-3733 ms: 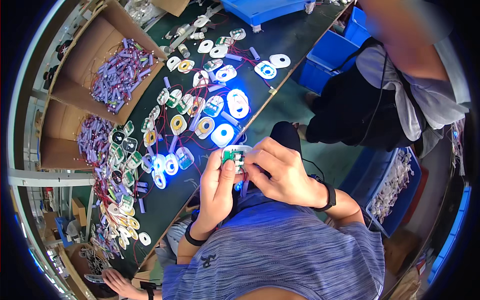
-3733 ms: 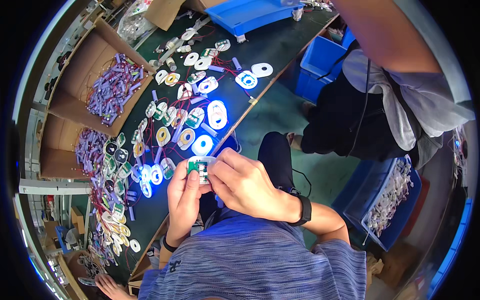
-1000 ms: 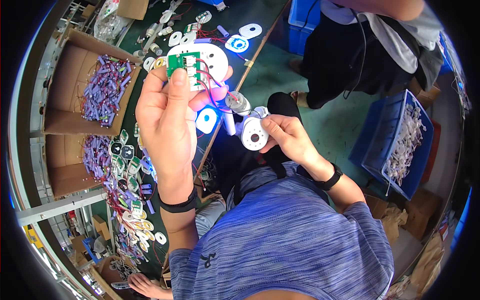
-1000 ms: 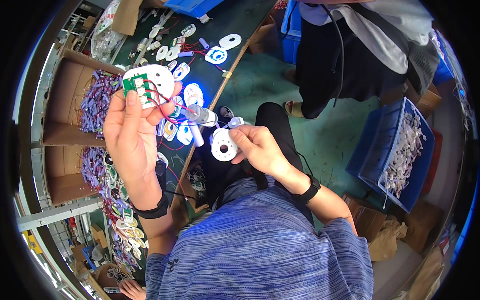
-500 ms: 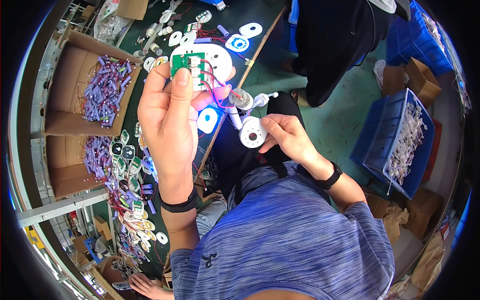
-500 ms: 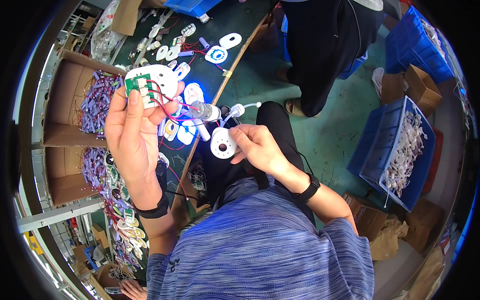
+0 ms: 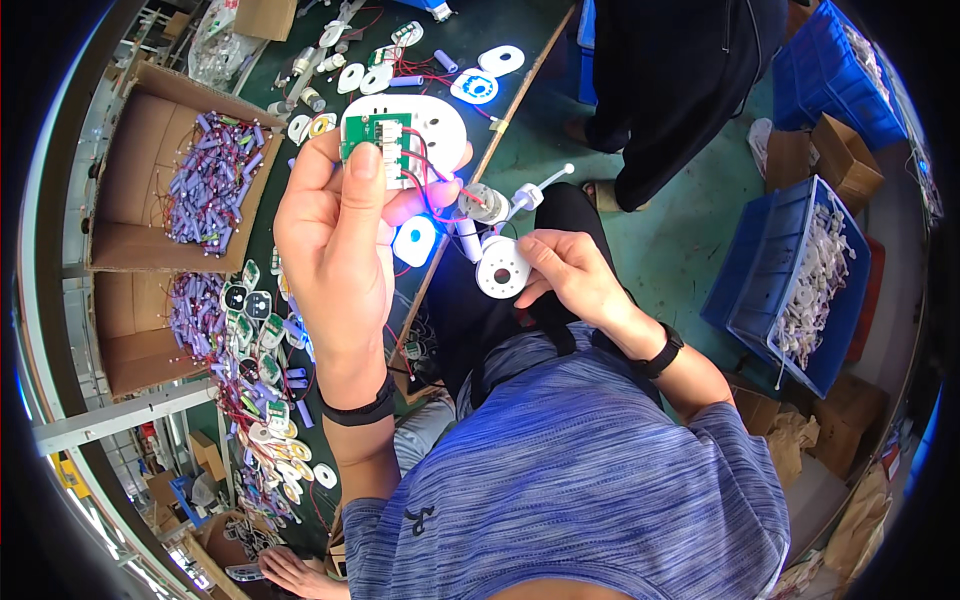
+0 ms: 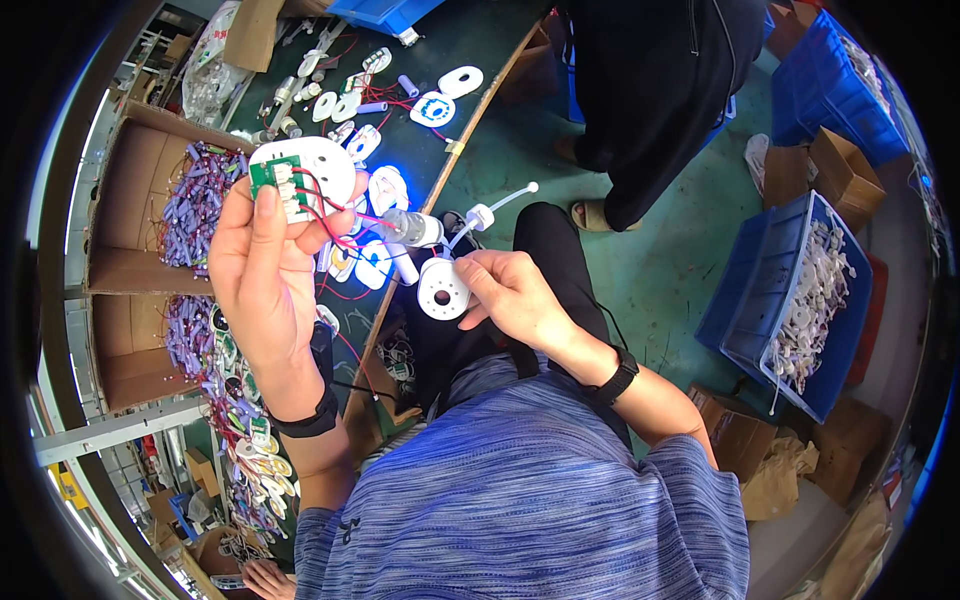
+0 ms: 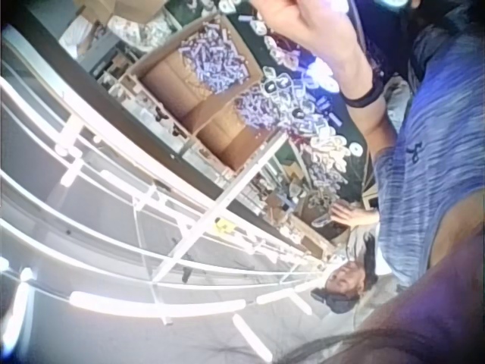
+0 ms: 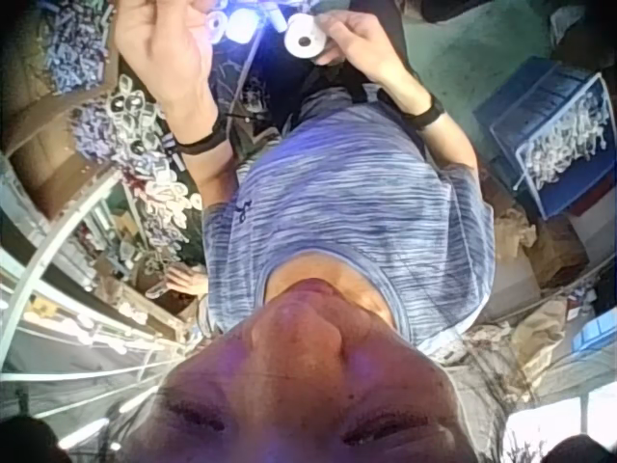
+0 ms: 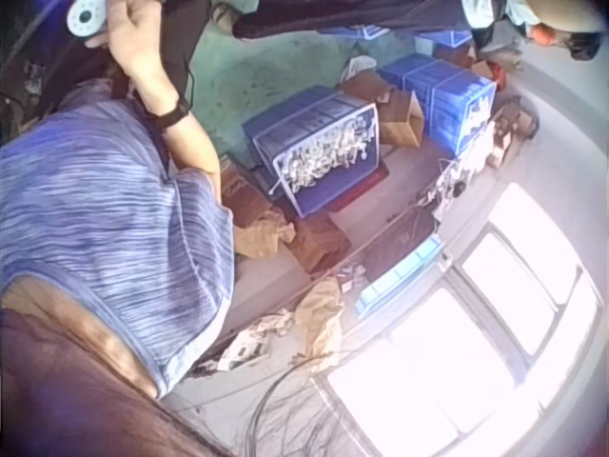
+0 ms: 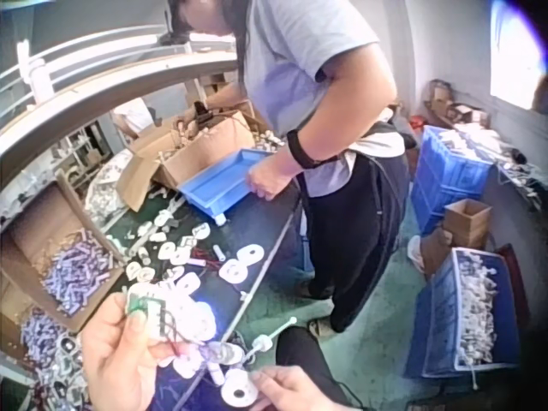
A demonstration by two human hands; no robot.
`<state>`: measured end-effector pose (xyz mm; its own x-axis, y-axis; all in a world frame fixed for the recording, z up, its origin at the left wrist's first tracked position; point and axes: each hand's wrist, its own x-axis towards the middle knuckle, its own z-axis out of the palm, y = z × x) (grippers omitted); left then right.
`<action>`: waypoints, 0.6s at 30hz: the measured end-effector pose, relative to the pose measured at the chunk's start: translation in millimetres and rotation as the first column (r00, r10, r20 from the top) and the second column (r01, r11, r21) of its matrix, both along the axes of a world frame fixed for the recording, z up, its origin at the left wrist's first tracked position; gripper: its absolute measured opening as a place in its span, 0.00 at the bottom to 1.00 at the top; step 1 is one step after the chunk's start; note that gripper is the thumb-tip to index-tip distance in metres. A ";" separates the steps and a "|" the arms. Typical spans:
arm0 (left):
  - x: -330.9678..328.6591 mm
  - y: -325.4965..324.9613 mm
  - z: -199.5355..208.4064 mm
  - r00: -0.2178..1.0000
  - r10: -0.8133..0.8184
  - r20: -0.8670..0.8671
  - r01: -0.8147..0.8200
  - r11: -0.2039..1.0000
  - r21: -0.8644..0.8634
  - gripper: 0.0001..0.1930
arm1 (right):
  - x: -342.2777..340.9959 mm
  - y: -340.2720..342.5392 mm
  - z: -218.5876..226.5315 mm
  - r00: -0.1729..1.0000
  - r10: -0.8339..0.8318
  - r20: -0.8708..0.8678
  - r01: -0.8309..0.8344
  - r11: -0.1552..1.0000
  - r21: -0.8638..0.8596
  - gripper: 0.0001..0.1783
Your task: Assembling small electronic components including motors, circuit boards, and wires.
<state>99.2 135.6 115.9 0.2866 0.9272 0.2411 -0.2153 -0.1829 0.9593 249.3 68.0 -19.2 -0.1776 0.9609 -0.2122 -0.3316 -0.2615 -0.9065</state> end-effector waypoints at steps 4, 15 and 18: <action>-2.1 3.1 -3.1 0.999 0.022 -0.031 -0.021 0.999 0.037 0.13 | -0.9 -0.7 -0.1 1.000 -0.004 -0.001 0.004 1.000 -0.001 0.19; -1.3 5.7 -0.1 1.000 -0.018 -0.002 0.018 1.000 0.023 0.14 | -1.0 -3.0 -1.1 1.000 -0.002 0.014 0.002 1.000 0.003 0.18; 1.7 3.1 5.0 0.999 -0.007 0.037 0.009 1.000 -0.029 0.12 | -0.2 -3.4 -3.7 0.999 -0.010 0.036 0.007 0.996 0.089 0.16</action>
<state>100.9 138.7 120.8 0.2855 0.9318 0.2242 -0.2519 -0.1528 0.9556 249.1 64.6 -22.9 -0.1633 0.9777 -0.1321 -0.2994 -0.1767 -0.9376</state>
